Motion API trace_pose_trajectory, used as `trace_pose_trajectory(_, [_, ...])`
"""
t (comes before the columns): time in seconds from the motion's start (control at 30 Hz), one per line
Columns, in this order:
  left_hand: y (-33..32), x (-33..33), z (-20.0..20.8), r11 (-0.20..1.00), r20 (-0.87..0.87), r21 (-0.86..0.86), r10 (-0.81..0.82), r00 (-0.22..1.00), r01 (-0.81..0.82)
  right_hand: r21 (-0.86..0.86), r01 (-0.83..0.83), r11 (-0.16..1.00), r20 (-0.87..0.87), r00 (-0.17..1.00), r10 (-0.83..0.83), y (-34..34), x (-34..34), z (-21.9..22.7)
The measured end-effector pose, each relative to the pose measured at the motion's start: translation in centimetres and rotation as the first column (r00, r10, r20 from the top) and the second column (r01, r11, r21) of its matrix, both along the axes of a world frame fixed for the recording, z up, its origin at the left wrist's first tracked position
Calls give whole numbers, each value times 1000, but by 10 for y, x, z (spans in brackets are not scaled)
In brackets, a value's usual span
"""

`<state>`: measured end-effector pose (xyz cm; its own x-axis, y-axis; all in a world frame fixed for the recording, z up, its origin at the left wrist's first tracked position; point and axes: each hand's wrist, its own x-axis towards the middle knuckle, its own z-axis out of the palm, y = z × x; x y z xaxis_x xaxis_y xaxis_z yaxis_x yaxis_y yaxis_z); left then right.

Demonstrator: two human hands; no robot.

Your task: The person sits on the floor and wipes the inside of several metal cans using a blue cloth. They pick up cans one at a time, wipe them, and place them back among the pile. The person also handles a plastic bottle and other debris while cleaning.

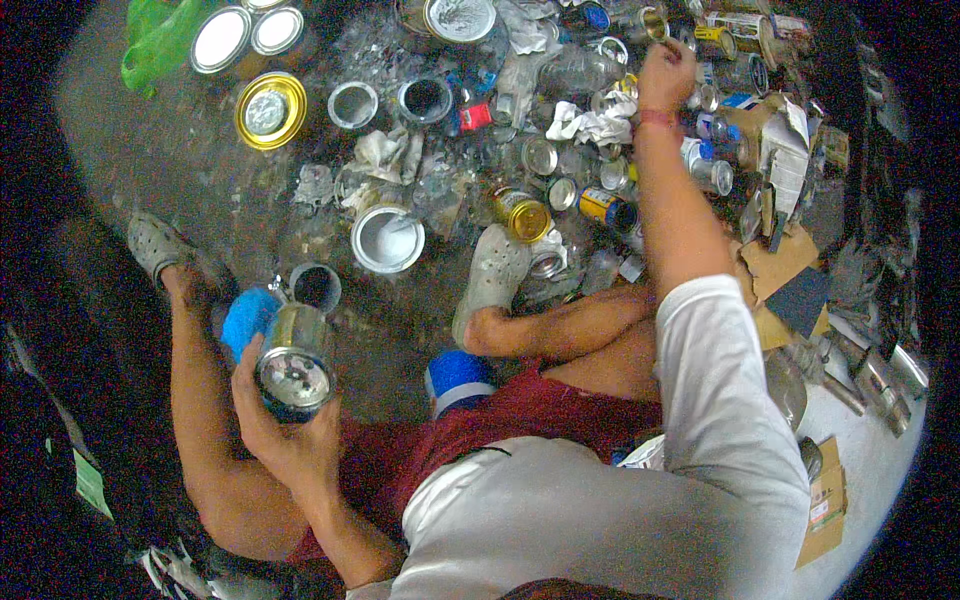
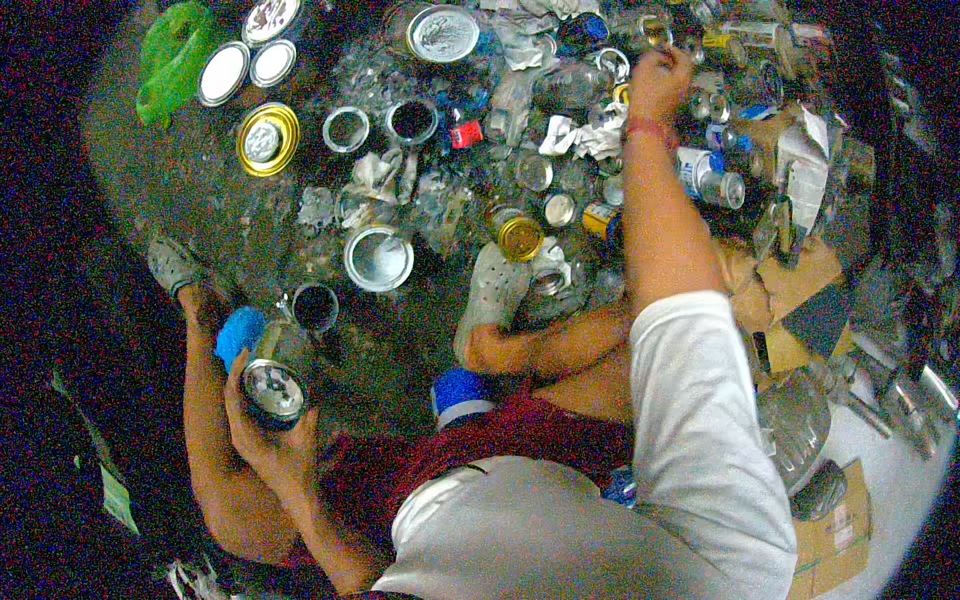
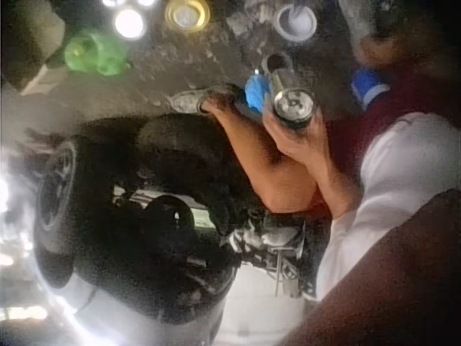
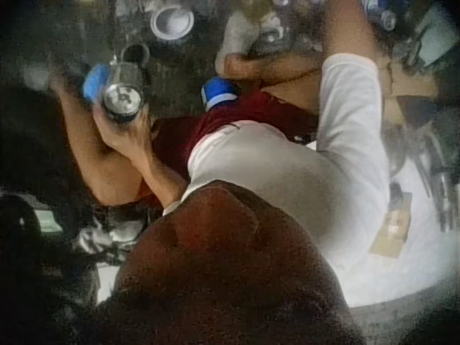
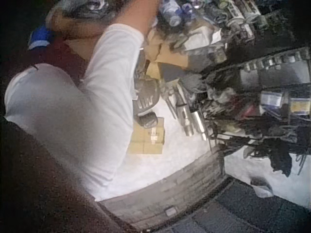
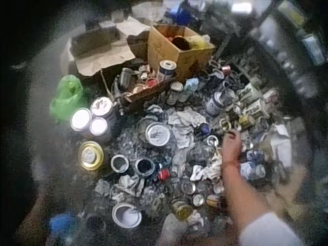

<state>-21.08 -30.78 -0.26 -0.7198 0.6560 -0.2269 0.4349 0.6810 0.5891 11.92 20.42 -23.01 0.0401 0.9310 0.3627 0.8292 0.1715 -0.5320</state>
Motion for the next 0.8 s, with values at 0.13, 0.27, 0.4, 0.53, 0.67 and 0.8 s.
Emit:
trace_pose_trajectory(0.13, [4,-1,-3,998,-8,-52,22,1000,-22,-437,-408,801,432,686,585,84,-6,-25])
trace_pose_trajectory(0.27, [12,-4,-4,995,-28,-103,5,1000,-8,-543,-423,725,533,494,687,110,-21,-54])
trace_pose_trajectory(0.4, [20,-5,-4,991,64,-107,93,994,-86,-657,-291,695,497,526,690,110,-31,-59])
trace_pose_trajectory(0.53, [25,-8,-1,996,37,-86,20,999,-16,-611,-346,712,477,557,680,108,-22,-59])
trace_pose_trajectory(0.67, [28,-5,5,996,28,-84,4,1000,-2,-455,-445,771,507,582,636,102,-29,-40])
trace_pose_trajectory(0.8, [24,-4,15,999,7,-38,-35,999,36,-246,-502,829,398,728,559,71,-74,41])
